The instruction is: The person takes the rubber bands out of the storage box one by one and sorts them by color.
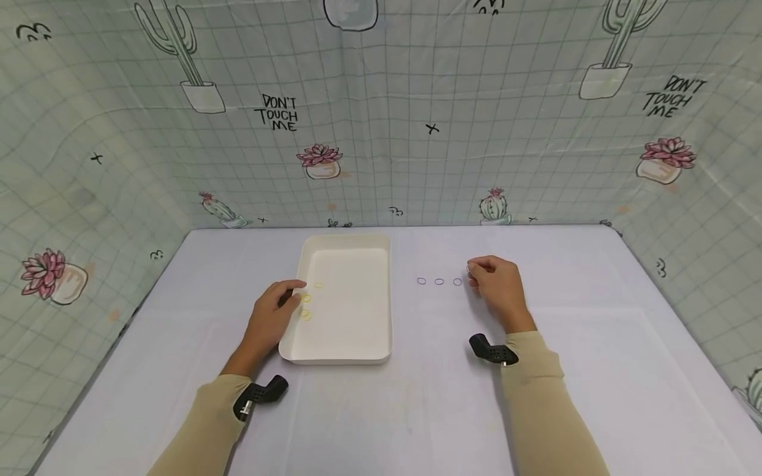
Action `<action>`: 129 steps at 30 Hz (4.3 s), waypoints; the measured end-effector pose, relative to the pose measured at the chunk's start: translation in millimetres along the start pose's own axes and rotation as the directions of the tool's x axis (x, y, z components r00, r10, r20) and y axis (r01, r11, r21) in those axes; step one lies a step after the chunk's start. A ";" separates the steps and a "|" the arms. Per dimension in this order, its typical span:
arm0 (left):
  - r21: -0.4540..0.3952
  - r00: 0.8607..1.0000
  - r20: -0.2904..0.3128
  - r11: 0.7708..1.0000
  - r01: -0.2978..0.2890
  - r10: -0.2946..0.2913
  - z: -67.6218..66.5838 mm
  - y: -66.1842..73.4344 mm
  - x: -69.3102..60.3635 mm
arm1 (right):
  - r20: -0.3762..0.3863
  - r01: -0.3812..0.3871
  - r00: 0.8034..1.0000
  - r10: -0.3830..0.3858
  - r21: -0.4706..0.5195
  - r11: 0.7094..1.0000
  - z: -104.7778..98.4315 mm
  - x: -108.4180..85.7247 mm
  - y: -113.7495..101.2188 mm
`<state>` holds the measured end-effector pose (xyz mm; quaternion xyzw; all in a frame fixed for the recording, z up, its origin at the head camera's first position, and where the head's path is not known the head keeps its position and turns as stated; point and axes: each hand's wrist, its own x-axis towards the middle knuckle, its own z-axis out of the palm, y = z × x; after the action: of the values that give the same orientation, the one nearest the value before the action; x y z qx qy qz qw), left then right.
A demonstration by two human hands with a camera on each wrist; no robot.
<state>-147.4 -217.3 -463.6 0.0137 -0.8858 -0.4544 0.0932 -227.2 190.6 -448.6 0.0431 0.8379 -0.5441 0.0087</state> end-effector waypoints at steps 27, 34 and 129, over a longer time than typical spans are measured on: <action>0.009 1.000 0.001 1.000 -0.011 0.011 -0.1 -0.6 -1.0 | 0.023 -0.033 0.999 0.040 -0.238 0.971 -2.6 6.1 10.5; 0.005 1.000 0.003 1.000 -0.012 0.012 -0.1 -0.6 -0.6 | 0.016 0.011 1.000 -0.006 -0.328 0.945 -1.0 5.4 10.7; 0.019 0.999 -0.030 0.999 -0.028 0.029 -0.4 -1.6 3.2 | 0.665 0.246 0.743 -0.075 -0.168 0.955 190.1 21.0 -121.0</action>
<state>-150.6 -219.0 -464.2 0.0088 -0.8886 -0.4445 0.1129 -264.2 -30.5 -417.2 -0.2230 0.8432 -0.4159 0.2575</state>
